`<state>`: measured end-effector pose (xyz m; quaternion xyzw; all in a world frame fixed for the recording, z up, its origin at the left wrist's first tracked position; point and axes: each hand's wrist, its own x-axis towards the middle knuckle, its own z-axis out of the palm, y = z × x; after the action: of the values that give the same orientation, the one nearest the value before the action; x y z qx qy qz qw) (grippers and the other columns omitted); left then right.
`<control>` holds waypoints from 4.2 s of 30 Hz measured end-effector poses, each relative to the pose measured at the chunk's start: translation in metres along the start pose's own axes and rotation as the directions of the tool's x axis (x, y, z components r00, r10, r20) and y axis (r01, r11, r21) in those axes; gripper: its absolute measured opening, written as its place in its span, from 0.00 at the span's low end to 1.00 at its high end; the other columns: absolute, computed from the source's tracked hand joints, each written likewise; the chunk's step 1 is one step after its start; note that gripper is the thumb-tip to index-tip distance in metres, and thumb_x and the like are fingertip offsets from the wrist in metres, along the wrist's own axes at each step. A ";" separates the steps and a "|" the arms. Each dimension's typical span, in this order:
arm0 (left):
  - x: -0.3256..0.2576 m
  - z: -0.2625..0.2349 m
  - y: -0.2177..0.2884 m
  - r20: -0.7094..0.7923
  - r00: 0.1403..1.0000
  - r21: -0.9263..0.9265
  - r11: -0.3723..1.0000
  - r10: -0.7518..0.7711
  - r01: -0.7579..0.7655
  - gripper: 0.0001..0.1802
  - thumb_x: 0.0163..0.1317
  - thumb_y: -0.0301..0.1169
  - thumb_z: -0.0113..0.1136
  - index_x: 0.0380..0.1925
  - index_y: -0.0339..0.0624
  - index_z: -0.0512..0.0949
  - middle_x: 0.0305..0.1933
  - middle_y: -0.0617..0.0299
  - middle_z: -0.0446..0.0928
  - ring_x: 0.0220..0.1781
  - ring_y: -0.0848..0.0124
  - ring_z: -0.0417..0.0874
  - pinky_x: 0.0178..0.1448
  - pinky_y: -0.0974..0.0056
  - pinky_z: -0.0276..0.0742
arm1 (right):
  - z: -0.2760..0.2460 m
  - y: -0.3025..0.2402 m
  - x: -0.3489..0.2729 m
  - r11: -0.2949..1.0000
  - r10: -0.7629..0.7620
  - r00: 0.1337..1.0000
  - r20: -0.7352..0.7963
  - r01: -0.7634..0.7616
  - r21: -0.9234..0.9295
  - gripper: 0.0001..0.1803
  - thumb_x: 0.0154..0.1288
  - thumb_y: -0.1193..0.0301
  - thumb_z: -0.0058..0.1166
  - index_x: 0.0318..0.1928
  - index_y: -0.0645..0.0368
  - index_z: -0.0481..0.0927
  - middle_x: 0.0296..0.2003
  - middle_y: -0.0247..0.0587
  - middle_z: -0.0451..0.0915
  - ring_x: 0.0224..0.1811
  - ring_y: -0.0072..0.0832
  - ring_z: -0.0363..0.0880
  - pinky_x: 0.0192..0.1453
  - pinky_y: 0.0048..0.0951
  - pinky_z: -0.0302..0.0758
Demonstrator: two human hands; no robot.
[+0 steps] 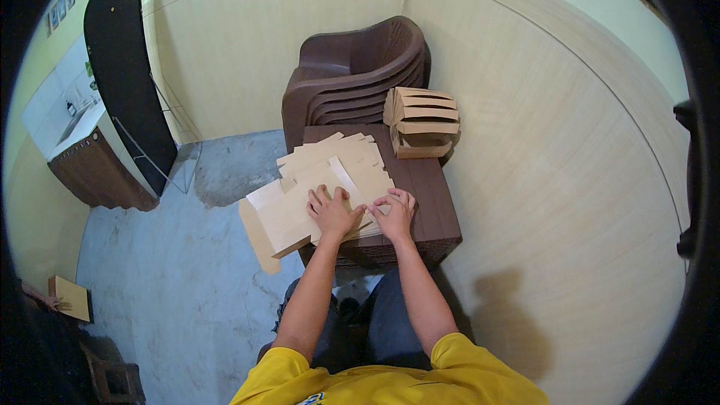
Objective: The person assembles flat cardboard pieces into small boxes by folding and tucking flaps. They handle multiple pieces, aligning edges and securing tabs to form the box shape, then place finished boxes on a stack nearby.
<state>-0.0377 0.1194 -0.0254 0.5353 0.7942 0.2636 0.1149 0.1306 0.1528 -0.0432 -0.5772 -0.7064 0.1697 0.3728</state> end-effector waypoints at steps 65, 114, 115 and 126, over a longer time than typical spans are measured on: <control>-0.022 0.011 0.000 -0.150 0.915 -0.317 0.858 0.375 -0.404 0.21 0.60 0.25 0.69 0.55 0.37 0.82 0.64 0.48 0.77 0.64 0.45 0.83 0.66 0.48 0.83 | 0.007 -0.002 -0.020 0.971 -0.029 0.943 -0.330 0.105 0.214 0.21 0.59 0.76 0.63 0.55 0.57 0.84 0.49 0.36 0.92 0.64 0.43 0.78 0.73 0.50 0.69; -0.023 0.023 -0.001 -0.169 0.875 -0.159 0.864 0.453 -0.478 0.11 0.70 0.31 0.64 0.47 0.43 0.90 0.65 0.46 0.80 0.76 0.42 0.76 0.81 0.45 0.72 | 0.011 0.011 -0.016 0.922 0.010 0.988 -0.152 0.050 0.383 0.22 0.71 0.86 0.48 0.64 0.71 0.74 0.42 0.46 0.94 0.56 0.32 0.87 0.69 0.35 0.78; -0.022 0.025 0.000 -0.203 0.893 -0.241 0.863 0.402 -0.444 0.11 0.70 0.31 0.64 0.47 0.42 0.89 0.65 0.45 0.81 0.75 0.42 0.77 0.82 0.44 0.71 | 0.012 0.012 -0.017 0.915 -0.011 0.988 -0.156 0.073 0.397 0.22 0.71 0.86 0.47 0.64 0.71 0.74 0.42 0.46 0.94 0.56 0.33 0.87 0.69 0.35 0.78; -0.023 0.020 0.003 -0.214 0.867 -0.214 0.845 0.449 -0.490 0.10 0.69 0.31 0.66 0.44 0.36 0.85 0.60 0.44 0.82 0.72 0.41 0.80 0.82 0.39 0.70 | 0.009 0.000 -0.019 0.946 0.040 0.980 -0.197 0.026 0.322 0.20 0.66 0.82 0.53 0.59 0.64 0.79 0.43 0.42 0.94 0.57 0.41 0.86 0.73 0.42 0.71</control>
<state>-0.0171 0.1052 -0.0428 0.6715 0.6031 0.4271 0.0538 0.1256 0.1363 -0.0556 -0.5249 -0.6259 0.2252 0.5310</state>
